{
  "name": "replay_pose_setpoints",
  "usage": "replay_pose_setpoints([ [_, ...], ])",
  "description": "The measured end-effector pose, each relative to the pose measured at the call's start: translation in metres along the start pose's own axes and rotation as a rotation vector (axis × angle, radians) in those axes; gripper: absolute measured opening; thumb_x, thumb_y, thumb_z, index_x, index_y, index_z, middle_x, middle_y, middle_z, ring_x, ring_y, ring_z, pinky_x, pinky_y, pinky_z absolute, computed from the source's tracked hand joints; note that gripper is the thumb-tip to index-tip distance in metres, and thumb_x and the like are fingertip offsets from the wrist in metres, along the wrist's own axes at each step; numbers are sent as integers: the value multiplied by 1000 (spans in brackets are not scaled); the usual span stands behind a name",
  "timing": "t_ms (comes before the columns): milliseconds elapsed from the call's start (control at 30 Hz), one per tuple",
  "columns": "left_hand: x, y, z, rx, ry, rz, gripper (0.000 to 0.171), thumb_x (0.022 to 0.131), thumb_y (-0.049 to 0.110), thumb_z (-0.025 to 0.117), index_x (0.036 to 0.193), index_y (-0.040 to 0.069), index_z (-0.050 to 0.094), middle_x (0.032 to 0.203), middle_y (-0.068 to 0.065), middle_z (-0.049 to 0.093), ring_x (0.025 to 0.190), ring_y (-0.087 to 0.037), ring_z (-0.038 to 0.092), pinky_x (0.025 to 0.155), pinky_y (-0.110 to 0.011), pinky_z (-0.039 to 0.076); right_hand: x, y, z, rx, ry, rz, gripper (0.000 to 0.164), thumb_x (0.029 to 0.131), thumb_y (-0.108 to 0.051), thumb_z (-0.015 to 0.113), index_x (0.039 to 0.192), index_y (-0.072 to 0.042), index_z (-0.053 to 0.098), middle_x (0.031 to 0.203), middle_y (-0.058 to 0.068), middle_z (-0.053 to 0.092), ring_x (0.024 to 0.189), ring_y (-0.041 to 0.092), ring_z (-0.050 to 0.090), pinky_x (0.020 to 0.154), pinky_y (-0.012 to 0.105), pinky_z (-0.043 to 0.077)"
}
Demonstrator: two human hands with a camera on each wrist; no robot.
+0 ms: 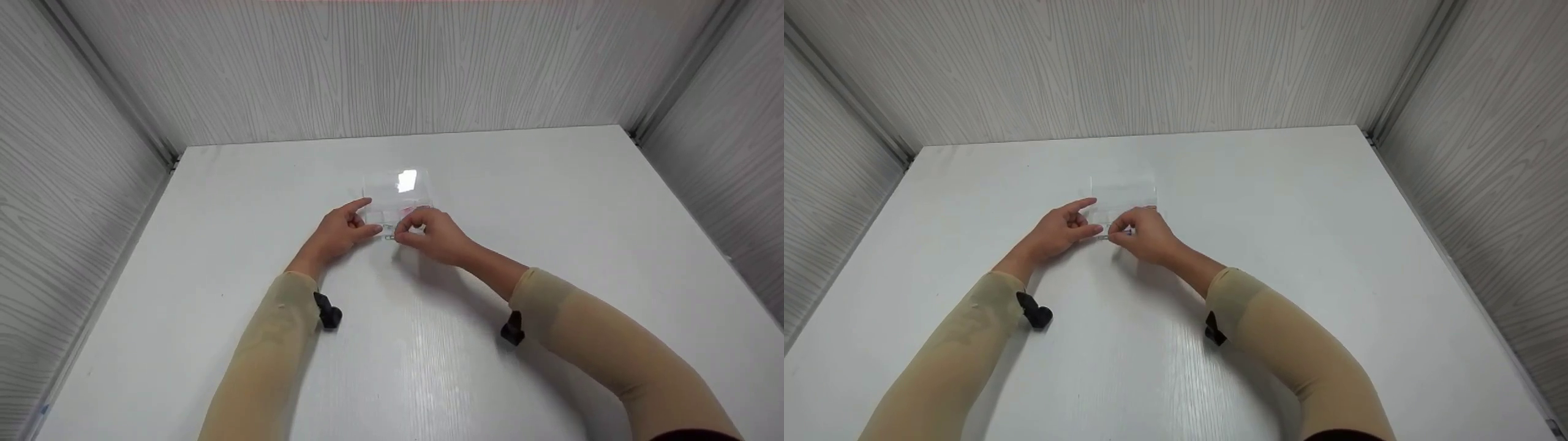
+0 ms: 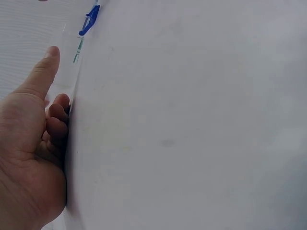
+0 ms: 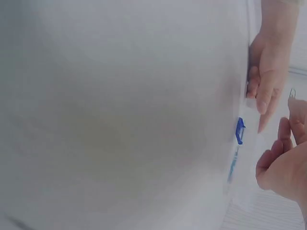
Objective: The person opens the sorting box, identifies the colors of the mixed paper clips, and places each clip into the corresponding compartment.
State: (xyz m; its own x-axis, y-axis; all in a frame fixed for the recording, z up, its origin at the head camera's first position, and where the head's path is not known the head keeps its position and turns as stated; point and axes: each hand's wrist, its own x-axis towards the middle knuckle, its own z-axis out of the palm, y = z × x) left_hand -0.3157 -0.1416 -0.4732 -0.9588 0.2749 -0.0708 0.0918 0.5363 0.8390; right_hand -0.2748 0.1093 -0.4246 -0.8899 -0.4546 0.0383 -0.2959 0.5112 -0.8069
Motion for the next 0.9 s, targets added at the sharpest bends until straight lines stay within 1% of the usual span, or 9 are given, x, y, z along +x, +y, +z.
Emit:
replay_pose_setpoints([
  [67,0,0,0,-4,-1,2,77,96,42,81,162,22,47,96,-3,60,83,-18,51,85,-35,43,6,-2,-3,-13,47,15,8,99,-18,74,98,-14,81,111,0,70,119,25,57,107,47,41],
  [133,0,0,1,-4,-2,8,77,96,41,81,162,21,47,96,-3,60,83,-18,51,86,-35,43,12,-2,-5,-38,81,20,9,100,-18,74,98,-13,81,112,1,71,121,24,57,110,48,41],
  [333,1,-1,1,17,6,28,76,96,41,81,162,19,47,94,-2,61,81,-17,51,88,-34,43,28,1,-6,-97,140,4,11,101,-16,73,102,-10,82,112,3,72,118,23,59,107,45,43],
  [500,1,0,0,20,5,29,76,97,41,80,161,19,48,96,-2,61,83,-18,51,89,-35,43,37,2,-4,-118,157,14,12,101,-17,73,102,-10,82,114,5,71,119,24,59,109,45,42],
  [767,0,1,0,16,8,30,76,96,41,80,161,18,48,95,-2,61,82,-18,51,88,-35,43,45,5,2,-129,155,61,12,101,-18,74,102,-9,82,115,5,72,121,25,58,114,45,38],
  [900,-1,1,0,21,11,33,75,97,40,80,161,18,48,95,-2,61,82,-17,52,88,-34,43,47,6,6,-117,157,73,12,101,-18,74,102,-9,82,113,5,72,119,25,59,112,43,40],
])
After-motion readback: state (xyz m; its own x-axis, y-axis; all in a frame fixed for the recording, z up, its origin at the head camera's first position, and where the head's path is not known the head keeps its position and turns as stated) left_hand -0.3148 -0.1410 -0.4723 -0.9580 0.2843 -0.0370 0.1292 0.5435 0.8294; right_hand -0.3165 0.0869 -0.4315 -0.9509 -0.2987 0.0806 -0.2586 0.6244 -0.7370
